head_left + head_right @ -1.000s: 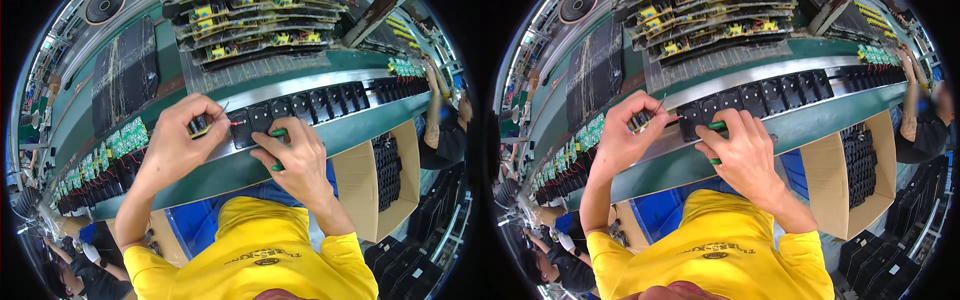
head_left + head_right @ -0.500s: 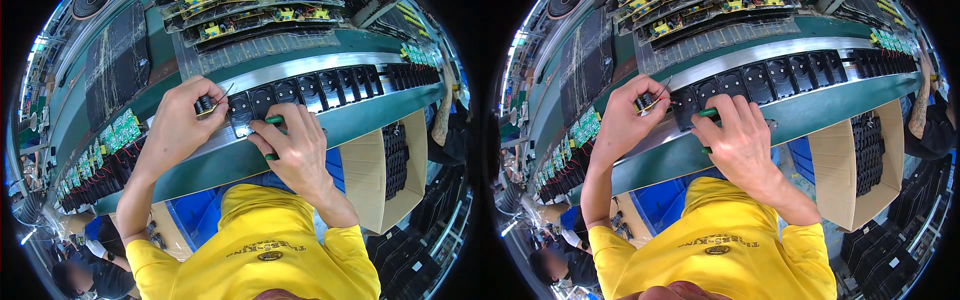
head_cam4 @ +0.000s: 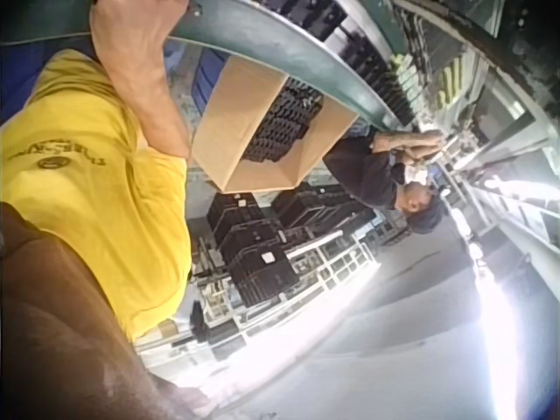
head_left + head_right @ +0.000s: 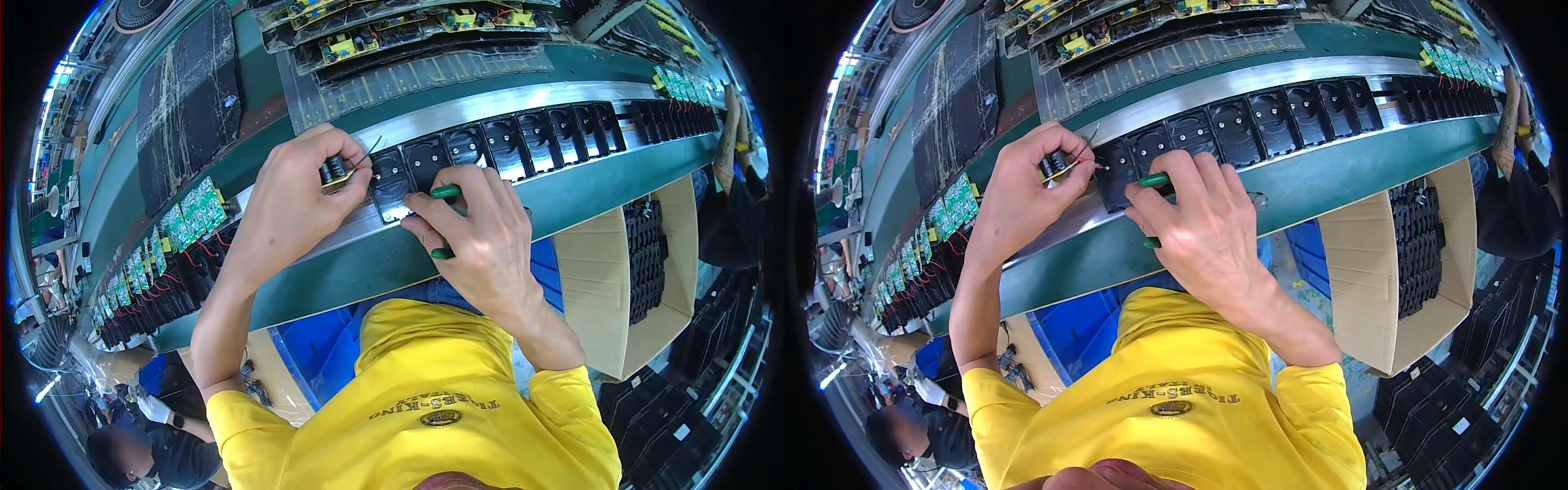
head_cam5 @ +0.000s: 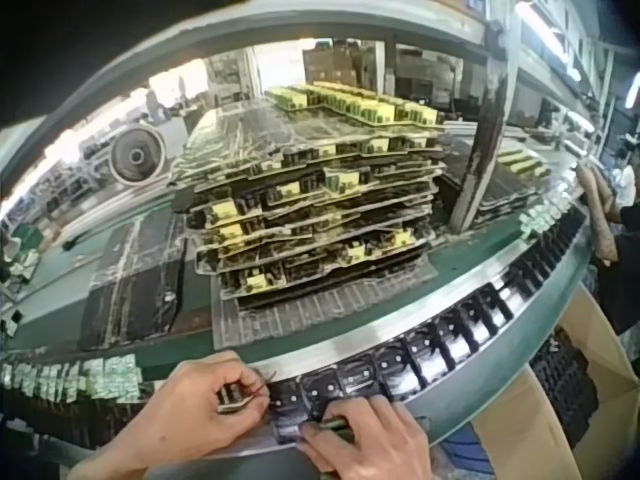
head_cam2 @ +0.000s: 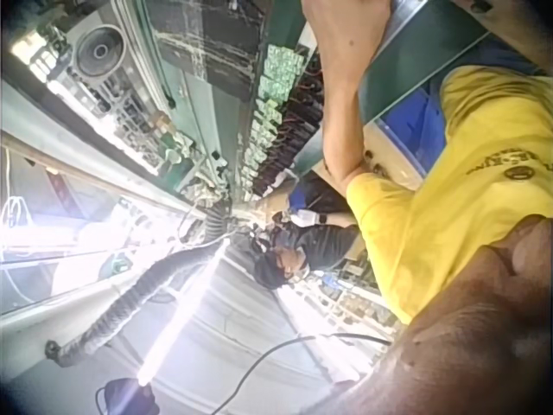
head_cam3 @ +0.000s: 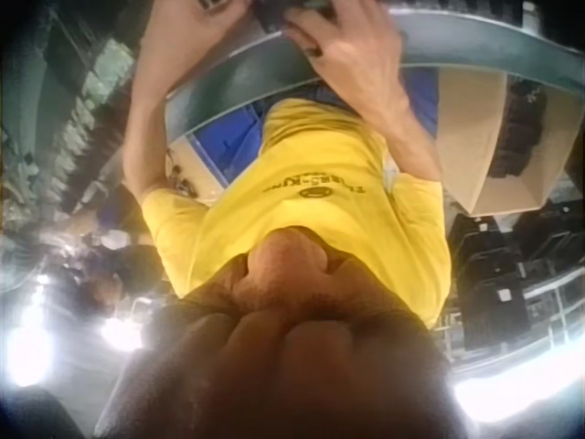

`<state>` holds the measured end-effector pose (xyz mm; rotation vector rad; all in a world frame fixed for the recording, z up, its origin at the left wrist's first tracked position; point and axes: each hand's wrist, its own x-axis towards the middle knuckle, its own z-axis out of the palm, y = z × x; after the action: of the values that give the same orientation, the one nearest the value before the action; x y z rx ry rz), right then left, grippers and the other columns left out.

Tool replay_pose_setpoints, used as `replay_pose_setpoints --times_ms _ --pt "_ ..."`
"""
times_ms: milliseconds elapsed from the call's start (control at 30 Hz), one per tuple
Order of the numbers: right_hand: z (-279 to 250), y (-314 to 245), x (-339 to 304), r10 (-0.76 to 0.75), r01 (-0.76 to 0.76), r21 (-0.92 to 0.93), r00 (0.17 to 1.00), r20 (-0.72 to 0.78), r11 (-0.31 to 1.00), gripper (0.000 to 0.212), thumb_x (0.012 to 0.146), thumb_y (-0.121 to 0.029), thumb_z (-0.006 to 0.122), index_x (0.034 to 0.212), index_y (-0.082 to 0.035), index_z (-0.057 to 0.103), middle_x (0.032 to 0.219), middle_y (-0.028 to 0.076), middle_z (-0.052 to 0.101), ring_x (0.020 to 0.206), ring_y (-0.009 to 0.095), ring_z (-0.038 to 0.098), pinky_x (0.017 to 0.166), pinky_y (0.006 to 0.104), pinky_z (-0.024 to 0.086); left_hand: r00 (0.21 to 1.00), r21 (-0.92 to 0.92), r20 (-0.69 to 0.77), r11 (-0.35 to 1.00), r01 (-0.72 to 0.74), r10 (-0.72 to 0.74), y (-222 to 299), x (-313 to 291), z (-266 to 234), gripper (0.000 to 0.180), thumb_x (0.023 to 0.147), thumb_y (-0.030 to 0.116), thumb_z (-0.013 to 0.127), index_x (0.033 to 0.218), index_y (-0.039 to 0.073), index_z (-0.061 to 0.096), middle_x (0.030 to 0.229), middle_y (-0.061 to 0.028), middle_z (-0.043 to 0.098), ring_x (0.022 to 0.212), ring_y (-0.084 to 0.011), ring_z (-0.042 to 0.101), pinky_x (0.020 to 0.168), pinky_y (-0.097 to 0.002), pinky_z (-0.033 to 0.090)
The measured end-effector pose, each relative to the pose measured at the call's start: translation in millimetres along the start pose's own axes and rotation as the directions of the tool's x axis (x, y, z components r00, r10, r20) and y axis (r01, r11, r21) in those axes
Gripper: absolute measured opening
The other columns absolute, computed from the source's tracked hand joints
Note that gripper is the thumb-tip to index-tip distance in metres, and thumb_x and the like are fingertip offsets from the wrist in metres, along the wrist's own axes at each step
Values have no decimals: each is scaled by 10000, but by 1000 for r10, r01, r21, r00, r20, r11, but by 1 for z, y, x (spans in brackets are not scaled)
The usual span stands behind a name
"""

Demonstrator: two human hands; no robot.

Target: Trimming and placing circuit boards onto an assembly line conveyor belt.

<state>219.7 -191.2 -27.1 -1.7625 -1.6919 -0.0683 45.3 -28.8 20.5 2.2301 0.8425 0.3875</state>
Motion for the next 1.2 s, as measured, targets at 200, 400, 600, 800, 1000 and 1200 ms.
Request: replay_pose_setpoints --times_ms 200,400,600,800,1000,1200 --pt "-4 -1 3 -32 32 11 999 14 999 299 848 -146 956 1131 -117 862 1128 41 646 878 201 575 777 331 518 1000 32 31 999 -1 0 2 2 1 71 937 -15 774 994 -9 731 987 -63 735 855 -199 640 840 -309 512" --pt "-35 -17 31 176 -159 651 984 40 742 463 933 -239 895 1351 -81 777 1038 37 628 821 158 536 730 293 469 986 73 84 986 -147 141 -7 1 -5 52 957 16 776 1007 29 767 1034 -45 746 829 -259 670 808 -356 543" --pt "-12 7 67 326 -102 995 940 104 -23 410 1194 -428 454 1147 -89 680 860 7 521 728 118 411 663 288 357 939 205 172 922 -330 298 -15 3 -13 87 958 37 767 1026 83 796 1089 -3 720 859 -246 672 797 -344 544" --pt "35 -7 93 434 -25 989 897 87 -148 408 1205 -433 419 1052 -115 625 842 3 485 722 122 405 667 298 362 859 334 161 793 -510 485 -38 7 -10 107 939 67 768 1029 116 800 1092 15 694 893 -214 662 802 -326 540" --pt "52 -5 96 409 -11 975 906 104 -224 388 1185 -445 468 1054 -112 618 846 10 489 718 129 407 666 304 358 843 332 97 782 -528 529 -42 6 -4 127 918 80 770 1023 143 804 1081 15 701 927 -200 662 812 -329 547" --pt "51 -8 102 384 -123 959 897 217 -255 343 1136 -451 538 986 -143 523 791 -37 386 685 116 345 623 306 308 805 382 2 743 -550 594 -49 2 1 187 822 103 803 999 163 790 1035 7 705 911 -214 675 777 -343 556"
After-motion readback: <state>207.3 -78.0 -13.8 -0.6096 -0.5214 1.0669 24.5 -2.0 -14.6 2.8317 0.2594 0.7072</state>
